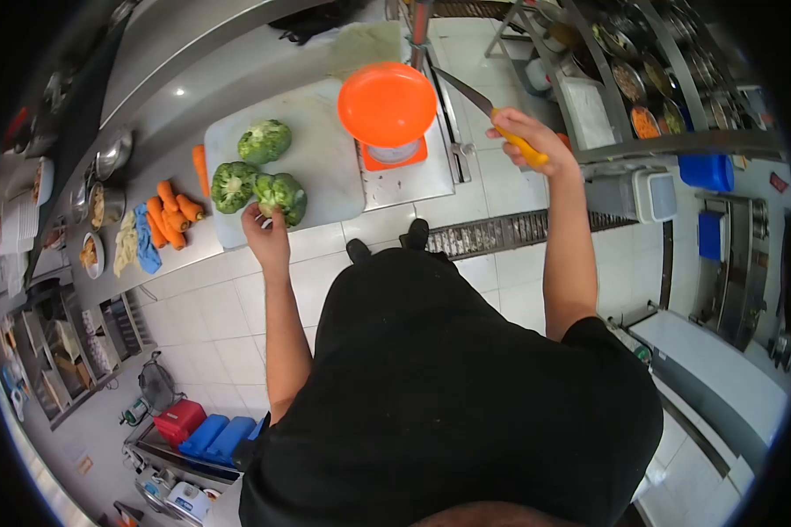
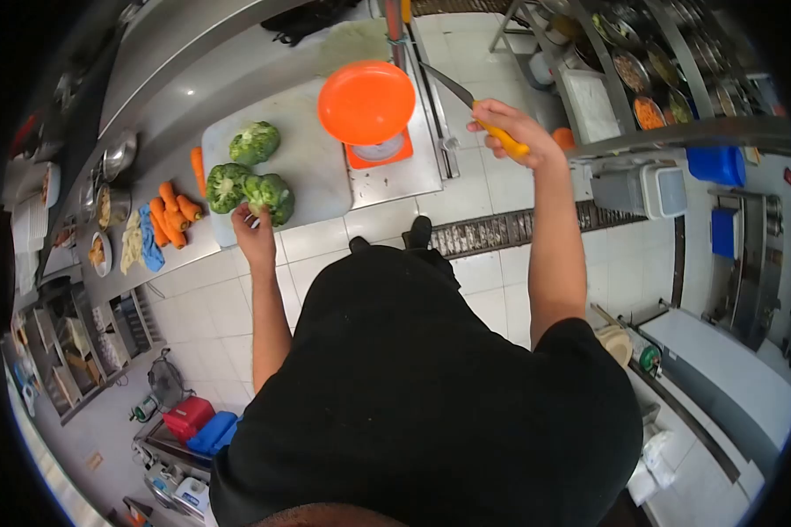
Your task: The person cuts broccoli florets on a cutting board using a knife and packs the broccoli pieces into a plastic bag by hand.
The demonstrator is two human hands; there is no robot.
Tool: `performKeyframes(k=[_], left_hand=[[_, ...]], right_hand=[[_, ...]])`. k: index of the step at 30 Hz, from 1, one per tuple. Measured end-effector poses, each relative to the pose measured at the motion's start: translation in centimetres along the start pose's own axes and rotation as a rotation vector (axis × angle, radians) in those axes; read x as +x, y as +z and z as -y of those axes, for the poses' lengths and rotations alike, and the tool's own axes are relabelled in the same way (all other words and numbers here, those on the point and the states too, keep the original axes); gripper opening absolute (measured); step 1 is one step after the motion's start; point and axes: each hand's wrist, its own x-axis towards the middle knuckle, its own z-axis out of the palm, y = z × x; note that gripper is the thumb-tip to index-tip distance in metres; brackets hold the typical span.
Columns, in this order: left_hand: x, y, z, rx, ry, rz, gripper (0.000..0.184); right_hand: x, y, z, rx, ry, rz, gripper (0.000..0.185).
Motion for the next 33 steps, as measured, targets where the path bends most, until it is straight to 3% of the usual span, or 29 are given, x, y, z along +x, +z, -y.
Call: performKeyframes(k=[5, 8, 14, 25, 28, 30, 33], left_hand=[[2.4, 0.4, 0.0, -0.041, 0.035, 0.048, 0.045], [2.4, -0.2, -0.1, 0.005, 0.063, 0.089, 0.047], [3.6, -0.4, 0.7, -0.035, 0.111, 0.174, 0.048], [4.1, -1.3, 2.8, -0.071, 0.139, 0.272, 0.048], [4.2, -1.2, 2.8, -0.112, 0.174, 0.293, 0.045], [4.6, -1.6, 2.8, -0.106, 0.214, 0.293, 0.041], [4.7, -1.8, 1.2, 0.095, 0.491, 0.186, 0.04]], right_hand=[[-11.4, 0.8, -1.8, 0.009, -0.119, -0.034, 0.017], [-15.4, 2.2, -4.1, 0.209, -0.214, 0.041, 0.012], [-17.6, 5.6, -9.3, 0.736, -0.382, 0.29, 0.01], [-19.3, 12.7, -13.3, 0.909, -0.425, 0.383, 0.008], [-20.1, 14.6, -12.9, 0.819, -0.377, 0.3, 0.009], [-21.5, 17.3, -10.5, 0.437, -0.203, 0.139, 0.009], [-20.4, 21.2, -8.6, -0.227, 0.009, 0.065, 0.01]])
